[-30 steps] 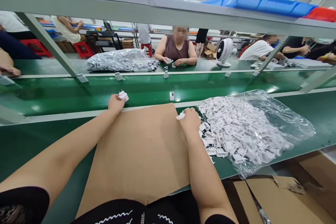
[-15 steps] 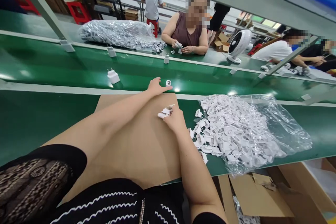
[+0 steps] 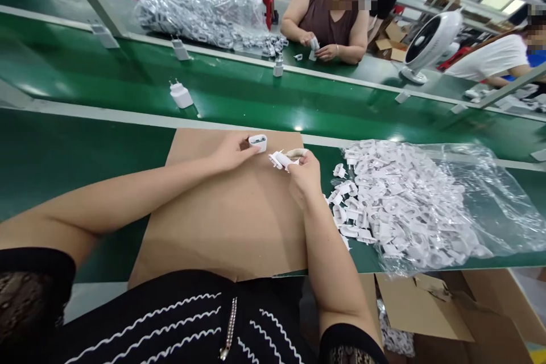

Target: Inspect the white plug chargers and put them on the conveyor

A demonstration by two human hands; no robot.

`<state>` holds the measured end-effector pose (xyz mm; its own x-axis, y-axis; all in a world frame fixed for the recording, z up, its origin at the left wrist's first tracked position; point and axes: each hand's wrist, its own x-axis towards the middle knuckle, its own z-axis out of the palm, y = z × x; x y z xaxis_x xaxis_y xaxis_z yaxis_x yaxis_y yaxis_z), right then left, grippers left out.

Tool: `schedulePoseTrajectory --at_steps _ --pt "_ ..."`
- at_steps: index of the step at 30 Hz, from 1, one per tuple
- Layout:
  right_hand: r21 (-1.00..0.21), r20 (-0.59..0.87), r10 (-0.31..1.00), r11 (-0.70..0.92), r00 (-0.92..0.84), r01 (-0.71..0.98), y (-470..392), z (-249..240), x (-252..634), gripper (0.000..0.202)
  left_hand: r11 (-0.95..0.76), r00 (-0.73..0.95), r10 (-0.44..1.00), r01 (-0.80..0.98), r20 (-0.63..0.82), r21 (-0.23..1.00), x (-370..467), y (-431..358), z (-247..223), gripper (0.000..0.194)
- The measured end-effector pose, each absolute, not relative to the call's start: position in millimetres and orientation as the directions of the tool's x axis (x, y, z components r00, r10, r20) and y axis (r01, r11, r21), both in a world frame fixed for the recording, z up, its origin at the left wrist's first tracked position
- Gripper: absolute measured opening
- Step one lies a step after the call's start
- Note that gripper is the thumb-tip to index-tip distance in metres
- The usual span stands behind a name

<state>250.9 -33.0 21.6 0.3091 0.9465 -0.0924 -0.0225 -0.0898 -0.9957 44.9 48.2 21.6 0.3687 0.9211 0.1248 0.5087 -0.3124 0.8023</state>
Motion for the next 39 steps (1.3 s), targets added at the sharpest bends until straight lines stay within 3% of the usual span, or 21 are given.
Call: schedulePoseTrajectory --at_steps 4,7,11,15,18,21,23,25,29,34,39 --pt "-0.991 -0.092 0.977 -0.071 0.194 -0.116 -39 28 240 0.062 -0.432 0.505 0.849 0.496 0.155 0.753 11 -9 10 0.03" --pt "-0.997 -0.069 0.989 -0.063 0.129 -0.051 -44 31 234 0.042 -0.441 0.531 0.834 0.479 0.149 0.759 6 -25 5 0.032" --pt "-0.993 0.081 0.983 0.065 0.167 0.101 -50 35 232 0.023 -0.406 0.506 0.85 0.454 0.146 0.793 7 -19 3 0.049" --pt "-0.981 0.185 0.974 0.176 0.13 0.079 -52 36 231 0.02 -0.439 0.535 0.832 0.47 0.148 0.766 8 -12 0 0.031" --pt "-0.97 0.24 0.967 0.235 0.087 0.058 -52 32 226 0.025 -0.455 0.549 0.82 0.458 0.16 0.764 8 -12 -1 0.029" --pt "-0.944 0.288 0.955 0.27 0.073 0.188 -52 28 219 0.023 -0.462 0.566 0.808 0.443 0.16 0.768 8 -11 -1 0.033" --pt "-0.888 0.351 0.933 0.307 0.075 0.343 -52 25 215 0.018 -0.462 0.569 0.806 0.429 0.164 0.776 8 -11 -1 0.035" --pt "-0.805 0.438 0.897 0.359 0.064 0.472 -54 24 214 0.029 -0.461 0.575 0.801 0.42 0.164 0.781 7 -11 0 0.032" --pt "-0.717 0.531 0.847 0.434 0.024 0.545 -60 28 214 0.029 -0.462 0.594 0.79 0.417 0.15 0.783 7 -11 2 0.03" --pt "-0.577 0.545 0.827 0.49 -0.139 0.653 -67 34 212 0.019 -0.474 0.599 0.782 0.393 0.172 0.788 8 -12 3 0.03" --pt "-0.451 0.449 0.851 0.478 -0.27 0.754 -65 31 210 0.024 -0.465 0.598 0.784 0.393 0.164 0.794 8 -12 5 0.028"
